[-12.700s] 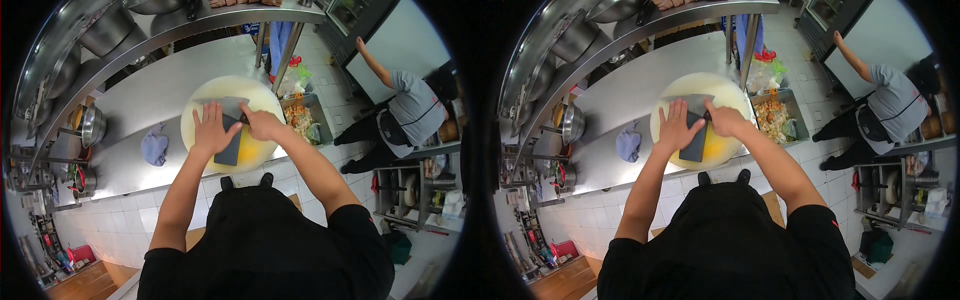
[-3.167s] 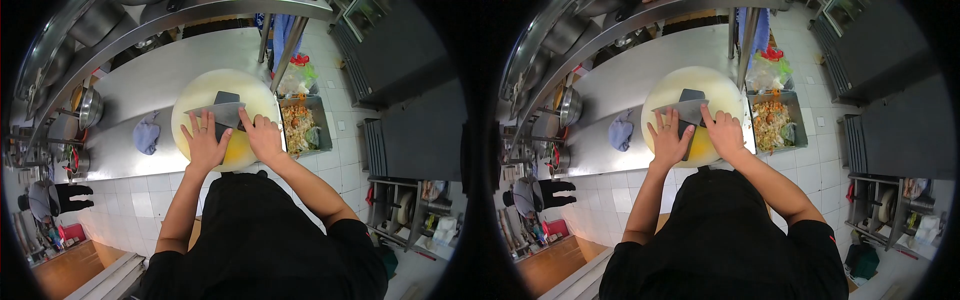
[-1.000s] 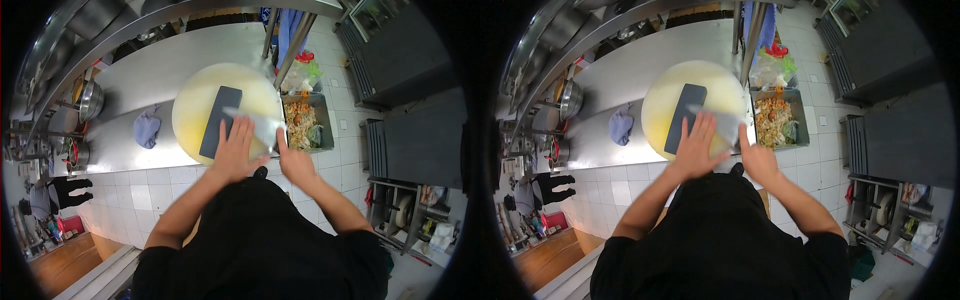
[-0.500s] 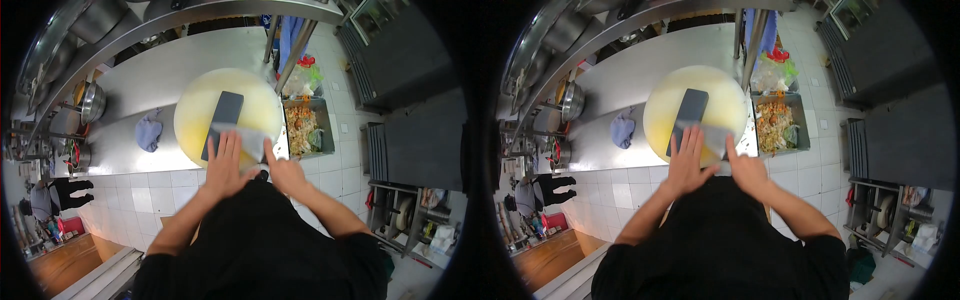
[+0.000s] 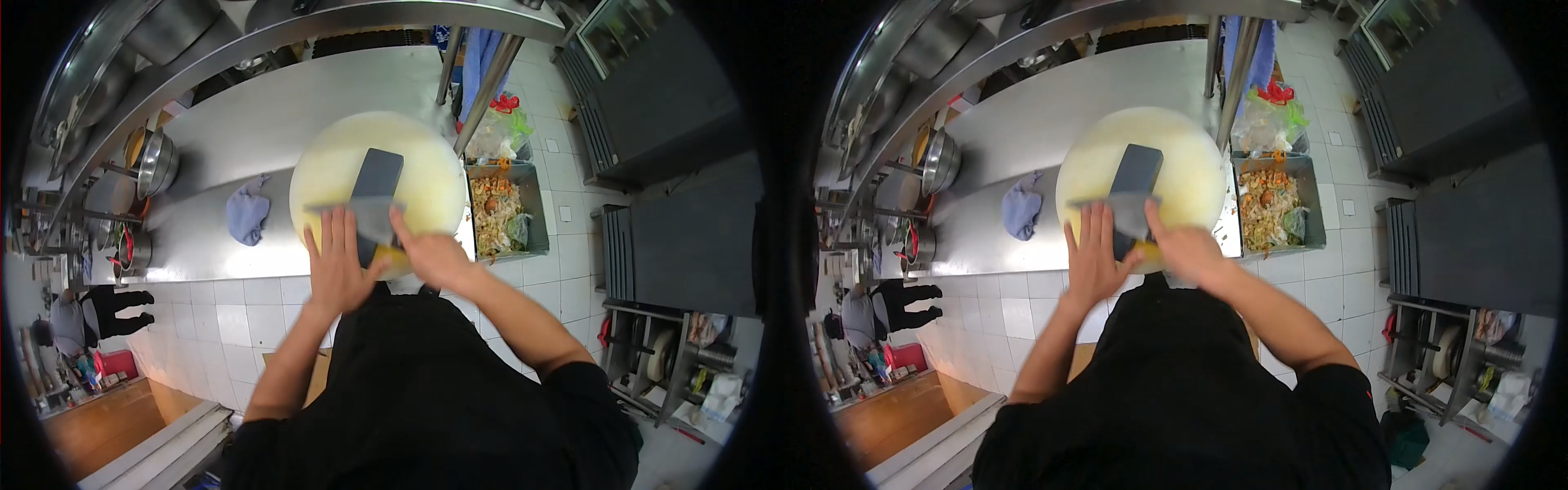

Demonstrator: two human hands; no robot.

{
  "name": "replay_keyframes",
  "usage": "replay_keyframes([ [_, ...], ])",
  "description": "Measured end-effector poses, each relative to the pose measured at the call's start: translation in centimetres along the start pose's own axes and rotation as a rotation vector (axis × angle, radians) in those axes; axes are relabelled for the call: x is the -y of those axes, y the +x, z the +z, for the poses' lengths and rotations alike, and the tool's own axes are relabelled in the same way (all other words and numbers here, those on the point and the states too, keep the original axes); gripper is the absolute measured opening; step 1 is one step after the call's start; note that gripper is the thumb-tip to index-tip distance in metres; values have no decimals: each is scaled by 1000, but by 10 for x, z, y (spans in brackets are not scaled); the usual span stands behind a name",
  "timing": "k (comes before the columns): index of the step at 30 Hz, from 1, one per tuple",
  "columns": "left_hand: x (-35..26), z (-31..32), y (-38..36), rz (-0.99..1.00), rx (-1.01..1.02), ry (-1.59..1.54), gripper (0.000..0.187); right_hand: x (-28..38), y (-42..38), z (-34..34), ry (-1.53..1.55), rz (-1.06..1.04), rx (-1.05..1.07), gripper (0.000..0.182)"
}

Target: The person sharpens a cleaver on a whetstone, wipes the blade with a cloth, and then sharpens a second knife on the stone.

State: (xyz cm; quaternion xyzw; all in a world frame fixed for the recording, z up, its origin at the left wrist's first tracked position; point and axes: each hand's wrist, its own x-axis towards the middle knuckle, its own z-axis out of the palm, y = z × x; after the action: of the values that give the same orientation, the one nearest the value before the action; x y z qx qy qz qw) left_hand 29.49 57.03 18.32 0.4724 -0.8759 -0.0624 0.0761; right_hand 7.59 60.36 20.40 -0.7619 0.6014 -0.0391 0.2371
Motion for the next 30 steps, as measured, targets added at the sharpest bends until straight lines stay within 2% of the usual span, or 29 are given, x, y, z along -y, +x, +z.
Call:
replay_keyframes([
  [2, -9, -6, -10, -7, 11, -5, 103, 5, -11, 1, 17, 7, 63, 83],
  [4, -10, -3, -15, -28, -23, 7, 98, 7, -12, 10, 17, -57, -43, 83],
  [7, 19, 10, 49, -29, -75, 43, 98, -20, 50, -12, -12, -35, -67, 82],
  [9, 25, 6, 87, -65, -36, 7, 100, -25, 69, -18, -29, -51, -102, 82],
  [11, 21, 6, 86, -98, 11, -38, 101, -24, 68, -24, -50, 18, -72, 83],
  [15, -13, 8, 6, 89, -30, -77, 106, -13, -16, -5, -27, 72, 57, 85],
  [16, -28, 2, -10, 72, 60, -86, 112, -12, -37, -4, -35, 99, 126, 86],
  [17, -36, 2, -5, 72, 63, -88, 112, -17, -48, 0, -34, 100, 129, 86],
  [19, -50, 6, 1, 146, 18, -150, 106, -22, -64, 11, -136, 172, 0, 85],
  [20, -52, 10, 18, 144, 25, -152, 106, -29, -60, 10, -133, 173, 7, 85],
  [22, -51, 19, 74, 233, -31, -141, 104, -51, -37, -4, -191, 266, -168, 84],
  [23, -53, 19, 85, 231, -33, -142, 104, -56, -35, -5, -194, 264, -168, 84],
  [25, -57, 15, 99, 241, 47, -143, 100, -58, -33, -10, -188, 263, -237, 82],
  [30, -62, 0, 14, 254, 84, -187, 107, -21, -88, 7, -110, 287, 0, 89],
])
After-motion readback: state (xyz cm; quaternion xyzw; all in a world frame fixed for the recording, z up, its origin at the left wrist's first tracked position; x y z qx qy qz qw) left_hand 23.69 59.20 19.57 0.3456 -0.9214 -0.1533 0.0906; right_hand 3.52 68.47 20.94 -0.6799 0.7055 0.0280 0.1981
